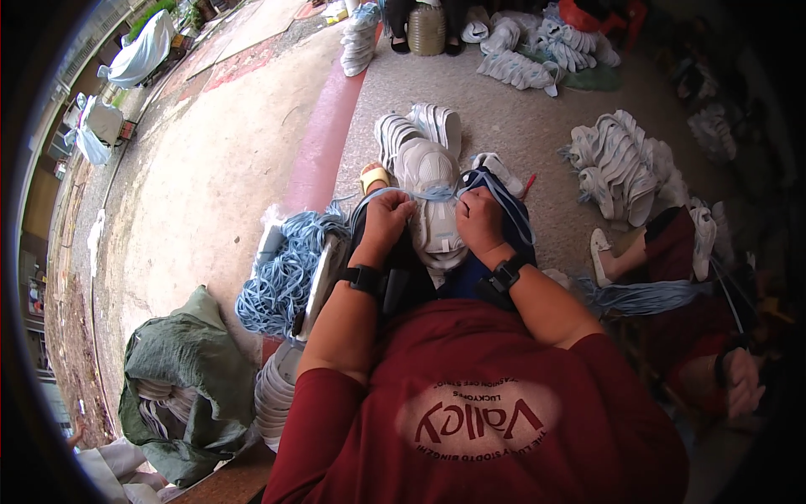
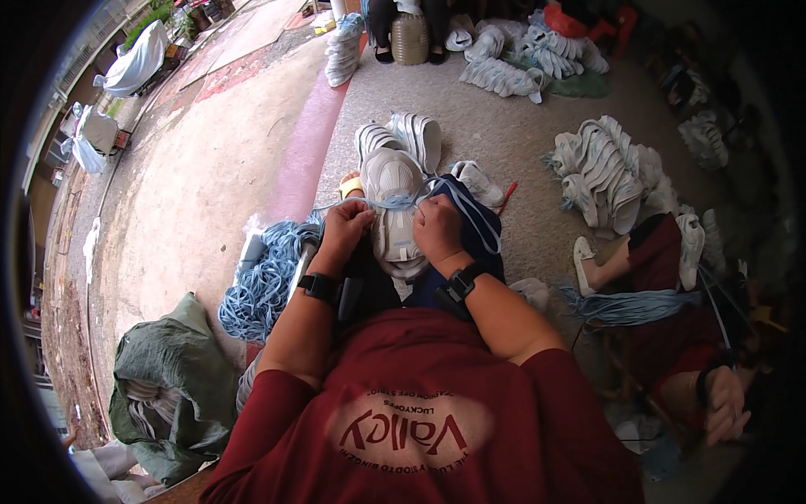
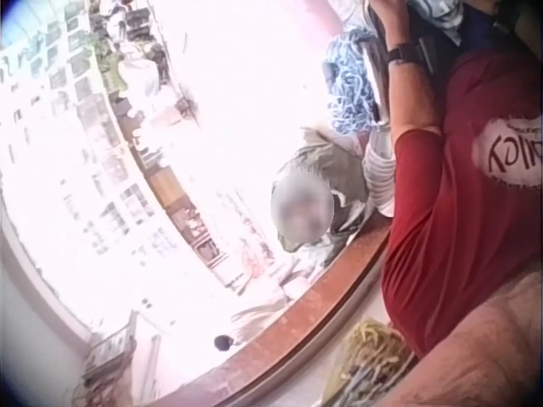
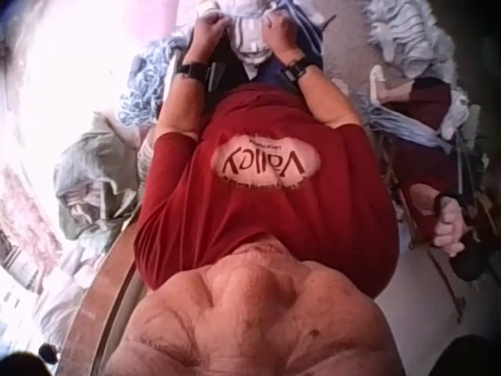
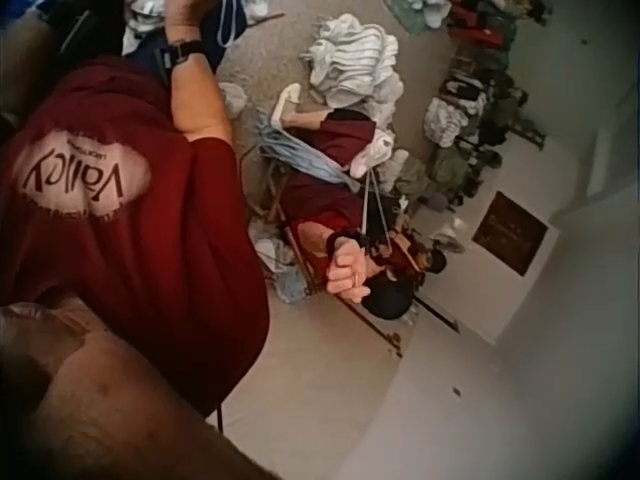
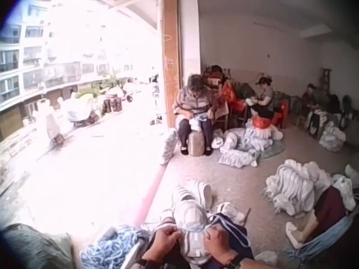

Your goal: Lacing white athletic shoes in a manufacturing or assembly setting.

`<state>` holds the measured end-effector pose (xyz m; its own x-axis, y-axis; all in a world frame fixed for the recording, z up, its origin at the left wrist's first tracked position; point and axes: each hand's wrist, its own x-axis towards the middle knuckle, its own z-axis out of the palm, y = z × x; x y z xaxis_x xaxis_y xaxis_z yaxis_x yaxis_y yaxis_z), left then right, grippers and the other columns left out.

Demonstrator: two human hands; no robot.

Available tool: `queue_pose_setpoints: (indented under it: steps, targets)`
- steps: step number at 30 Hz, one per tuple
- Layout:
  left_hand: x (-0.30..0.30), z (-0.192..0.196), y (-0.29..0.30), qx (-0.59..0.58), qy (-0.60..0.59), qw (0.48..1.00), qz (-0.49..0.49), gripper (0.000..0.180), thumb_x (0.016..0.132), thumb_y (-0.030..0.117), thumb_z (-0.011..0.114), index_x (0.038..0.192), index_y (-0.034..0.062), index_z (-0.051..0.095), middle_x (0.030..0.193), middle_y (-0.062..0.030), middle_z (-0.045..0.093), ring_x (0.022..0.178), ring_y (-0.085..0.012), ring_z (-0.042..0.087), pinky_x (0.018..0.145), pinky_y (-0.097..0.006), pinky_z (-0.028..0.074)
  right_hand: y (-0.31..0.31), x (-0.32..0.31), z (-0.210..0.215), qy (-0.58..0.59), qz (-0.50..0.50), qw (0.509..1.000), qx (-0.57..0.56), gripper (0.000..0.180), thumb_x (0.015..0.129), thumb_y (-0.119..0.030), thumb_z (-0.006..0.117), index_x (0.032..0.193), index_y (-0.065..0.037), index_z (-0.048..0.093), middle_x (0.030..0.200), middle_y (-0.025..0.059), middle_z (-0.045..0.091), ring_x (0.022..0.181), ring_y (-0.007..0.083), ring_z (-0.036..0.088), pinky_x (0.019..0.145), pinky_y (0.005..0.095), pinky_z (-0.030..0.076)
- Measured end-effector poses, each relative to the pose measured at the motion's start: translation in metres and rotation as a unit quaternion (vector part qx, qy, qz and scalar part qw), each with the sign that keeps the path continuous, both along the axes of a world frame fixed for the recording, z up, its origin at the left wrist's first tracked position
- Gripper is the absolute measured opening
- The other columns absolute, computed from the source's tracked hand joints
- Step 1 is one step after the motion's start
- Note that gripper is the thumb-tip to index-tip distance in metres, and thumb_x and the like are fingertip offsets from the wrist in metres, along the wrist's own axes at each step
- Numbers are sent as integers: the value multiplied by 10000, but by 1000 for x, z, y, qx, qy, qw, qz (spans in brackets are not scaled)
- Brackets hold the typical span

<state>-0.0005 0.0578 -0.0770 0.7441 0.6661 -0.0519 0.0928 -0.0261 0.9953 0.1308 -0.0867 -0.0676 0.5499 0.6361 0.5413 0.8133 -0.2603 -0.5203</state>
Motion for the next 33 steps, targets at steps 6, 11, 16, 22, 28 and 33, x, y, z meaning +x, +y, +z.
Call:
queue_pose_setpoints:
  steps: [6,11,16,22,28,33]
  targets:
    - [7,-3,-5,164,86,982,34,165,730,167,682,773,15,634,679,-113,634,624,-204,607,611,-310,464,-4,-5,15,18,1,1000,3,54,693,-33,600,686,-24,548,728,153,551,701,330,562,617,404,469]
    - [8,13,-11,118,94,987,54,196,733,210,678,776,21,649,701,-149,642,666,-263,629,648,-352,480,7,-18,27,-33,155,986,43,34,688,-5,583,687,-26,556,772,145,542,696,306,562,620,377,471]
    - [3,30,-26,400,173,900,5,220,776,244,578,774,30,626,794,-166,638,775,-312,625,678,-392,501,24,-22,22,-44,167,985,12,24,678,-17,588,700,-12,579,789,157,541,741,322,560,666,389,469]
    - [7,32,-34,493,177,851,-17,131,752,156,545,712,38,587,716,-165,602,696,-323,616,669,-416,489,24,-20,16,-32,160,987,-15,36,690,-38,568,704,-12,588,795,161,543,781,322,559,707,383,462]
    - [1,17,-26,312,90,944,56,165,757,147,564,786,2,638,762,-179,633,730,-324,630,666,-402,498,35,-22,18,-101,130,982,-89,68,716,-90,559,703,-35,597,821,148,540,730,312,542,674,396,453]
    - [-2,10,-19,265,66,961,45,170,759,160,591,807,6,644,753,-174,634,723,-309,633,653,-384,491,26,-24,31,-138,220,964,-65,57,715,-44,532,661,-56,546,753,101,487,683,275,511,611,364,429]
